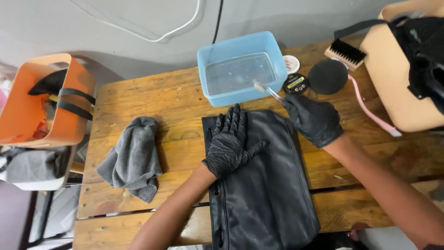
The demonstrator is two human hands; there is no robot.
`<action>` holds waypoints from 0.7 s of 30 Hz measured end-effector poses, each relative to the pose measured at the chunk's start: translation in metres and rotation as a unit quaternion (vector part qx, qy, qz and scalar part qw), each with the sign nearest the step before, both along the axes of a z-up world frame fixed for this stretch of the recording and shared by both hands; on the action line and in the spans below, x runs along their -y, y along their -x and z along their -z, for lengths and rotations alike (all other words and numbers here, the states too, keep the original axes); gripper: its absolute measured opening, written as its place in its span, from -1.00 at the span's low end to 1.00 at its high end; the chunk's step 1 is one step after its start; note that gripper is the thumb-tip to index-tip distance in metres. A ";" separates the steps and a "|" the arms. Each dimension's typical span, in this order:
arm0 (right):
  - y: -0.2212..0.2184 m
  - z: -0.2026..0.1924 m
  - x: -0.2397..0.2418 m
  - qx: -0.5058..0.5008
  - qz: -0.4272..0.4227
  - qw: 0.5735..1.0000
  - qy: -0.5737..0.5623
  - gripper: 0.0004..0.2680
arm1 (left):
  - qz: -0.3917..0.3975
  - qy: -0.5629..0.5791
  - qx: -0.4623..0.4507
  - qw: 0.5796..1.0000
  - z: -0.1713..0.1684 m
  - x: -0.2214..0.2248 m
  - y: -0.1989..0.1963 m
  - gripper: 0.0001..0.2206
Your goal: Cleaning a black bag by applying a cleaning agent with a brush and wiping it off with a cloth.
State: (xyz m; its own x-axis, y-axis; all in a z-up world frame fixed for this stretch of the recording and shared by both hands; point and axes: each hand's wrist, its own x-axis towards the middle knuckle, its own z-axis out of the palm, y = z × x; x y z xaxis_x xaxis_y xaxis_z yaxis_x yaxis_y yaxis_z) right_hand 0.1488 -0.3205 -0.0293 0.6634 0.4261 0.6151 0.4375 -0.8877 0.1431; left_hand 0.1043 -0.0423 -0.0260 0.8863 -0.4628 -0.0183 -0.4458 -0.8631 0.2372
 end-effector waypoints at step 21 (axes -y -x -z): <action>-0.065 -0.151 -0.072 -0.388 0.025 0.915 -0.104 -0.77 | -0.084 0.062 0.020 0.994 0.011 0.002 0.000 0.22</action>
